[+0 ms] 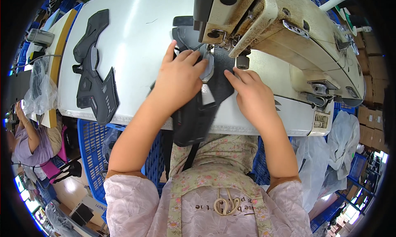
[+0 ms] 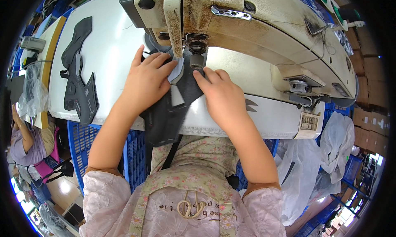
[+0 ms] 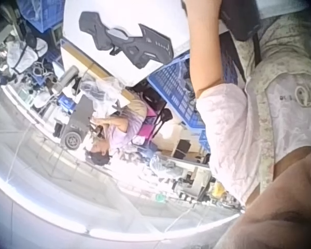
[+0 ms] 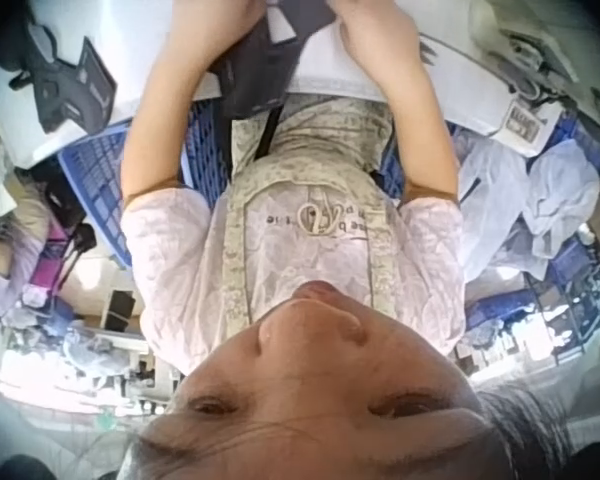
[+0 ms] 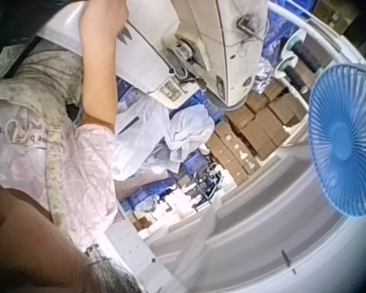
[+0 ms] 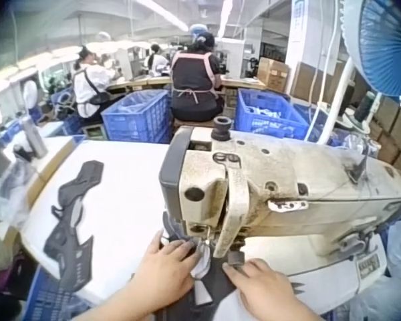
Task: Using an industrial sewing machine to stitch together parts of a black shoe upper.
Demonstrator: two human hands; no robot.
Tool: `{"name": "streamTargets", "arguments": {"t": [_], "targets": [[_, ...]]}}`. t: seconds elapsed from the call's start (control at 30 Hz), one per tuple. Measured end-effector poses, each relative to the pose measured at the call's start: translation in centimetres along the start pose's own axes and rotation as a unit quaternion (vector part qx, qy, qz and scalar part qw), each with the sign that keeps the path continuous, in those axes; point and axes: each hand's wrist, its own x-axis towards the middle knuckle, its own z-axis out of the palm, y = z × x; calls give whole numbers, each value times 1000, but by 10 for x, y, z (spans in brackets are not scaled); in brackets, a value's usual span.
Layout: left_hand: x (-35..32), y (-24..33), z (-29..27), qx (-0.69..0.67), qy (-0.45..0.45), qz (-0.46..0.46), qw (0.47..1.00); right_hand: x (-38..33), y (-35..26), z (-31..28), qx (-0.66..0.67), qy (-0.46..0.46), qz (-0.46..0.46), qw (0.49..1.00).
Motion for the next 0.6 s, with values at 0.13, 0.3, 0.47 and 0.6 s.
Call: {"name": "streamTargets", "arguments": {"t": [0.13,0.3,0.47,0.6], "targets": [[0,-20,-2,-46,-31,21,998,-1,-6,-12,35,1,-18,999],[0,-33,2,-76,-70,24,994,1,-9,1,14,-27,-90,995],[-7,-36,2,-116,-67,43,990,-7,-15,14,24,6,-96,995],[-6,-40,4,-155,-64,54,984,-6,-16,25,-3,37,-103,994]]}}
